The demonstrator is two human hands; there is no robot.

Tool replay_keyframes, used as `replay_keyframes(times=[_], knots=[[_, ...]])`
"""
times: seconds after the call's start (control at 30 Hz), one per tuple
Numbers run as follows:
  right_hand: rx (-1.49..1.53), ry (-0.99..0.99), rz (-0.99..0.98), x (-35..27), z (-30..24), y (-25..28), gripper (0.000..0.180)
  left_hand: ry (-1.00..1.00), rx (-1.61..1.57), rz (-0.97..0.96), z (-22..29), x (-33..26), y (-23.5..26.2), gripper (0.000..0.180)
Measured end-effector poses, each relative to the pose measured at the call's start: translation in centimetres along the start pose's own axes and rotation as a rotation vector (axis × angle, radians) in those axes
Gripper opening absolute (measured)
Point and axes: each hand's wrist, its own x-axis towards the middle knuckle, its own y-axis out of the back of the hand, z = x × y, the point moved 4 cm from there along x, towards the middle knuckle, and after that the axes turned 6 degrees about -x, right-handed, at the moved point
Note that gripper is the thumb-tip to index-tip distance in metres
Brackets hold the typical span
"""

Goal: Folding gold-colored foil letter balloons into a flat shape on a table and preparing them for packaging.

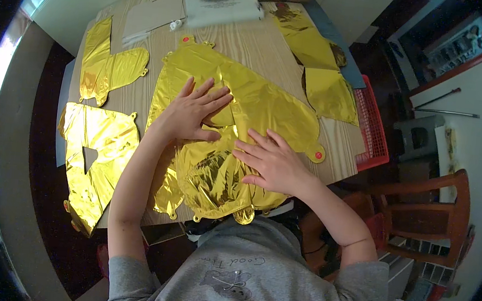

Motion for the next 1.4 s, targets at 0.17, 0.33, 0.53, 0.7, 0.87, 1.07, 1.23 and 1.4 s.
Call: replay_keyframes(times=[0.17, 0.33, 0.53, 0.7, 0.87, 1.07, 1.23, 1.4], knots=[[-0.088, 0.029, -0.065, 1.0, 0.4, 0.7, 0.08, -0.014, 0.02, 0.047, 0.0, 0.1, -1.1, 0.089], [-0.084, 0.008, -0.119, 0.7, 0.3, 0.5, 0.097, -0.017, -0.028, 0.008, 1.4, 0.5, -1.2, 0.107], [-0.069, -0.002, -0.166, 0.5, -0.1, 0.6, 0.11, 0.021, 0.048, -0.049, 2.2, 0.2, -0.8, 0.125], [-0.067, 0.016, -0.178, 0.1, -0.2, 0.4, 0.108, 0.032, 0.036, -0.058, 2.4, 0.2, -0.7, 0.128], [-0.09, 0.058, -0.214, -1.3, -0.8, -0.4, 0.095, 0.015, 0.067, -0.044, 2.2, 0.2, -0.9, 0.128], [-0.024, 0.087, -0.199, -4.0, -2.3, 0.3, 0.073, 0.014, 0.077, -0.043, 2.1, 0.1, -1.1, 0.129], [0.143, 0.123, -0.06, -7.0, -3.4, 1.0, 0.053, 0.022, 0.065, -0.053, 2.1, 0.1, -1.0, 0.128], [0.589, -0.331, 0.422, -14.4, -3.1, -3.1, 0.023, 0.015, 0.054, -0.043, 2.1, 0.1, -1.0, 0.127]])
